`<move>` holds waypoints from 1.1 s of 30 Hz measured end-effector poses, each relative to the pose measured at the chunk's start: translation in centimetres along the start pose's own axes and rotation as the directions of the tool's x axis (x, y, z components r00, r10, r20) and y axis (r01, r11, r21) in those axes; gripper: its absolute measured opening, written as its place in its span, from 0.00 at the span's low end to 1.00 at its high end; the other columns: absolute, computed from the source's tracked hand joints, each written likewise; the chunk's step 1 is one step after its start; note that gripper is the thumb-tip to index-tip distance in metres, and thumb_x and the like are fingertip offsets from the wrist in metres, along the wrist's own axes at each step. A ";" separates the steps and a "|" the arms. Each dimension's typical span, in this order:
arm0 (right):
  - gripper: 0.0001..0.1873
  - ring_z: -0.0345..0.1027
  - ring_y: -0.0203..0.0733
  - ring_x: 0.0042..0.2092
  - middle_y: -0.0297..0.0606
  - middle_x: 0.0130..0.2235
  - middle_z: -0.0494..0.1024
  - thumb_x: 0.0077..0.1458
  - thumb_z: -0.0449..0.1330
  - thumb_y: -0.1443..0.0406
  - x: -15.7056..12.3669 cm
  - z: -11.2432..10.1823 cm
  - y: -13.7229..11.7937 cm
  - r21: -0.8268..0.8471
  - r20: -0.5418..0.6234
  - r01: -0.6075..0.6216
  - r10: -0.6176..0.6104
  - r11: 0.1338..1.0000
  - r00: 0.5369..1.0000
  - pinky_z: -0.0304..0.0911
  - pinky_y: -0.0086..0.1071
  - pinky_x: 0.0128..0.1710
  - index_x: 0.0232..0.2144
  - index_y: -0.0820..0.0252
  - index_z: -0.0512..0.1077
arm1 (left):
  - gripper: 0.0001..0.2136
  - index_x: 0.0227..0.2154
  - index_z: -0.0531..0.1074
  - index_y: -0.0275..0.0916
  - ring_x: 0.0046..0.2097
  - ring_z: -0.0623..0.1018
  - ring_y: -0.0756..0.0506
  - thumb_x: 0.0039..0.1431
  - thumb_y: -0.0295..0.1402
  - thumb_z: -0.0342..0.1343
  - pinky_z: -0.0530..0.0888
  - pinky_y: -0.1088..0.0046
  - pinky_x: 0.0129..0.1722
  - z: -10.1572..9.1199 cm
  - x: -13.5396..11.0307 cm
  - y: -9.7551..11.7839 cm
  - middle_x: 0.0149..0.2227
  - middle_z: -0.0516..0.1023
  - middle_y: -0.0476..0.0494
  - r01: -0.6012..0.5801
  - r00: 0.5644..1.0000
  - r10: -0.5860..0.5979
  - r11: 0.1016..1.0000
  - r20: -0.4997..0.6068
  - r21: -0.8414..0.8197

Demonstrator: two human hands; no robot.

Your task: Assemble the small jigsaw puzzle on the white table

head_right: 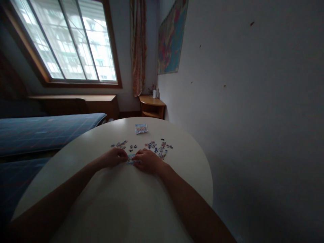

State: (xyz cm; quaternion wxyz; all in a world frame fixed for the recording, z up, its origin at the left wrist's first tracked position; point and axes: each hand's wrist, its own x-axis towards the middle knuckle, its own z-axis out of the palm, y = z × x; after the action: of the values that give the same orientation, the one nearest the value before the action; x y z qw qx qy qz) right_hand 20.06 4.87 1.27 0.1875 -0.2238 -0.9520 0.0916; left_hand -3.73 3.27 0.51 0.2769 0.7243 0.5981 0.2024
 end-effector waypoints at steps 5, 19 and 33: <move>0.14 0.70 0.42 0.46 0.43 0.45 0.78 0.59 0.61 0.63 0.0 -0.1 -0.2 0.011 -0.001 0.003 -0.003 1.000 1.000 0.63 0.36 0.49 0.47 0.55 0.77 | 0.12 0.28 0.80 0.38 0.32 0.78 0.45 0.49 0.39 0.55 0.69 0.73 0.32 0.3 -0.1 0.3 0.29 0.82 0.46 -0.017 0.999 0.018 0.999 -0.028 0.035; 0.10 0.70 0.43 0.45 0.42 0.43 0.78 0.59 0.61 0.65 0.2 -0.1 -0.7 -0.022 -0.014 -0.038 0.037 0.999 0.999 0.62 0.37 0.48 0.42 0.55 0.78 | 0.12 0.28 0.79 0.37 0.33 0.79 0.44 0.52 0.38 0.53 0.69 0.72 0.33 0.3 -0.6 1.0 0.31 0.83 0.43 -0.037 0.999 0.040 0.994 -0.021 0.105; 0.09 0.70 0.43 0.45 0.42 0.43 0.78 0.57 0.62 0.65 0.1 0.0 -0.6 0.000 -0.008 -0.047 0.047 0.999 0.999 0.61 0.36 0.49 0.40 0.59 0.78 | 0.12 0.27 0.79 0.37 0.32 0.78 0.44 0.49 0.38 0.52 0.69 0.72 0.33 -0.8 -0.8 0.2 0.29 0.82 0.44 -0.025 0.999 0.021 0.993 0.032 0.116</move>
State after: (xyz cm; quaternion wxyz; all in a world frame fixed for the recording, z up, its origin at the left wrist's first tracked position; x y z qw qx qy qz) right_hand 19.73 4.41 1.51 0.1891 -0.2463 -0.9458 0.0951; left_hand -4.24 2.58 1.33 0.2409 0.7491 0.5961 0.1593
